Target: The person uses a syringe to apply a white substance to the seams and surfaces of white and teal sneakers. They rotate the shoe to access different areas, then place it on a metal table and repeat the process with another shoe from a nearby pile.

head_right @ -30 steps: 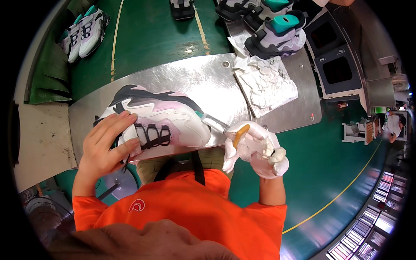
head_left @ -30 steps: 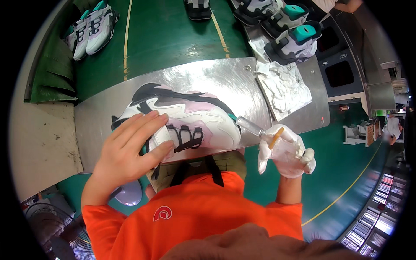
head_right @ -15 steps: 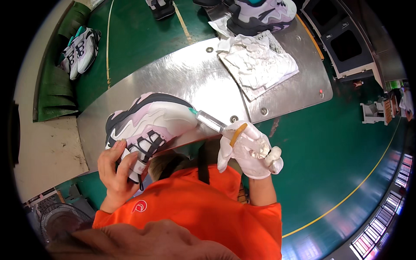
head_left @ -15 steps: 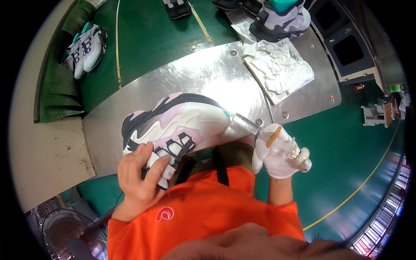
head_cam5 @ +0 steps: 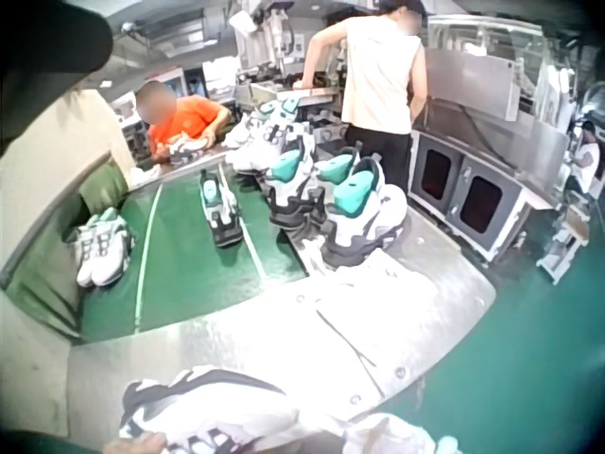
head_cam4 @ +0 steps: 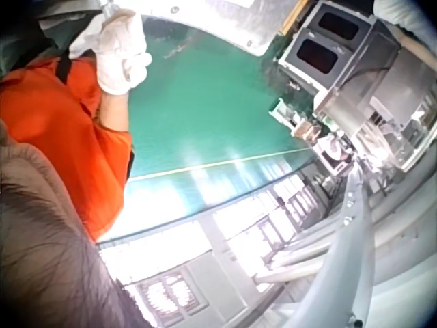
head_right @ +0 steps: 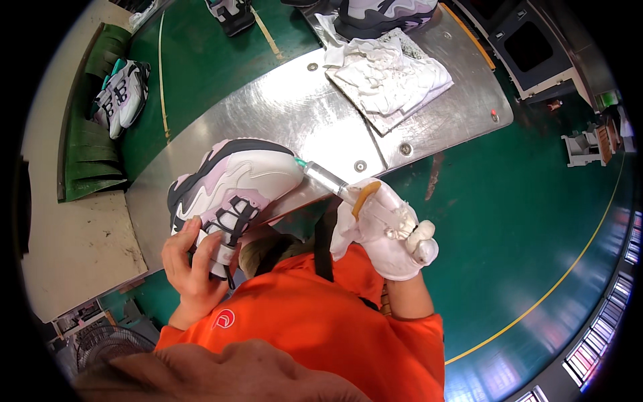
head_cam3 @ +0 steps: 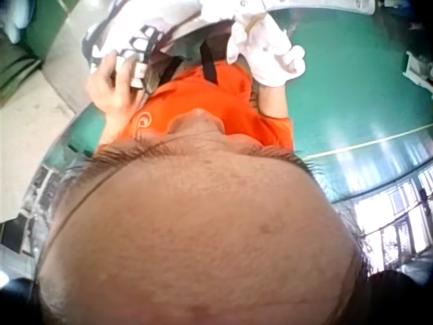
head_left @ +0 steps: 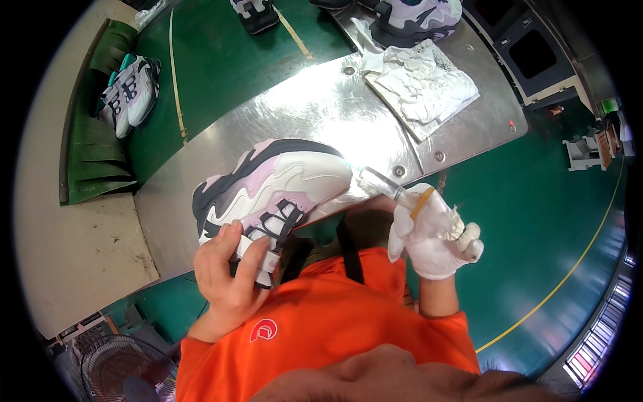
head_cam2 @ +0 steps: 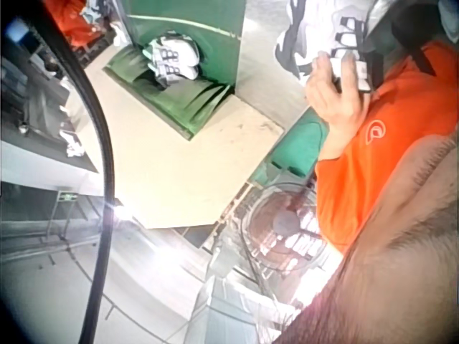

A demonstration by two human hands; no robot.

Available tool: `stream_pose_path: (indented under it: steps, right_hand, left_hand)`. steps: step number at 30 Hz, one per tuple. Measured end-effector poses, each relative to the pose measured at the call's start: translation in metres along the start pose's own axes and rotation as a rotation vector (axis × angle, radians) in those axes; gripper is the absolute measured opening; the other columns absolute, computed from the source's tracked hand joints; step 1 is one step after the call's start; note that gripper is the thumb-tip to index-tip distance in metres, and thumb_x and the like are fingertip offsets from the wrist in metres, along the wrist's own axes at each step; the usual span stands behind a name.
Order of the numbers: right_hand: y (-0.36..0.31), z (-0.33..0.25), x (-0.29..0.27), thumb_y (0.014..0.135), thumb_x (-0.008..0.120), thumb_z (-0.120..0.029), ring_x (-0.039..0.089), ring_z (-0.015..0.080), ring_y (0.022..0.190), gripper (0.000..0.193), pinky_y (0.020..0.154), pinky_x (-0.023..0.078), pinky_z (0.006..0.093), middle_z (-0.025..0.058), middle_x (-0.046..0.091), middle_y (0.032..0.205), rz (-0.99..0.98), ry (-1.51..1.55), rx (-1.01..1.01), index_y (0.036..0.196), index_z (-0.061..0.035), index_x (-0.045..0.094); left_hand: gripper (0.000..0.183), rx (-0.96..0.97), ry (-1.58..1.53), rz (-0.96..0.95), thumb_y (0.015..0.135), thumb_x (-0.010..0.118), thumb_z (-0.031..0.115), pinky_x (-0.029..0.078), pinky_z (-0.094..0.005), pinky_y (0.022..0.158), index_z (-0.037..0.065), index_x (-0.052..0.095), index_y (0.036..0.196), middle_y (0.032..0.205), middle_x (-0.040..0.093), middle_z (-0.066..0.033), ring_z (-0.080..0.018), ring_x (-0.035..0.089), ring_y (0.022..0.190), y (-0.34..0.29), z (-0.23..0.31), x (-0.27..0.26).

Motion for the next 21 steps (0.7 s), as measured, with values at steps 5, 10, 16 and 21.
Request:
stream_pose_path:
  steps: [5,10,16,21]
  right_hand:
    - [-0.005,0.002,0.005,0.055,0.075,-0.045,0.061,0.0427,0.078,0.104,0.067,0.052,0.0473,0.0276,0.054,0.097,0.067,-0.002,0.004,0.131,0.0143,0.036]
    - [-0.009,0.003,0.003,0.053,0.074,-0.050,0.058,0.0397,0.065,0.103,0.056,0.049,0.0435,0.0234,0.053,0.092,0.227,-0.240,0.038,0.131,0.0070,0.037]
    - [-0.002,0.004,0.025,0.053,0.076,-0.043,0.061,0.0390,0.068,0.103,0.059,0.053,0.0448,0.0238,0.055,0.090,0.192,-0.350,0.047,0.130,0.0123,0.036]
    - [-0.003,0.008,0.028,0.054,0.079,-0.038,0.064,0.0405,0.081,0.101,0.070,0.056,0.0465,0.0240,0.057,0.094,0.219,-0.455,0.104,0.129,0.0135,0.037]
  left_hand:
    - [0.038,-0.005,0.000,0.026,0.060,0.077,0.016,0.047,-0.0387,0.079,0.013,0.071,0.097,0.114,0.061,-0.0176,-0.0319,0.061,0.092,-0.003,0.001,-0.002]
    - [0.035,0.009,0.013,0.023,0.062,0.075,0.017,0.046,-0.0382,0.080,0.014,0.071,0.097,0.117,0.060,-0.0167,-0.0314,0.061,0.093,-0.004,0.002,-0.002]
    - [0.037,0.004,-0.010,-0.026,0.062,0.074,0.016,0.046,-0.0385,0.079,0.013,0.070,0.099,0.117,0.060,-0.0173,-0.0320,0.061,0.094,0.001,-0.001,-0.003]
    - [0.042,-0.030,-0.091,-0.113,0.061,0.077,0.014,0.046,-0.0385,0.075,0.011,0.068,0.102,0.114,0.059,-0.0170,-0.0324,0.060,0.091,0.019,-0.012,-0.005]
Point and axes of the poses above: each hand's wrist, its own y-axis towards the middle knuckle, its own x-axis out of the palm, z = x × y, the point moved 10 cm from there along y, towards the middle knuckle
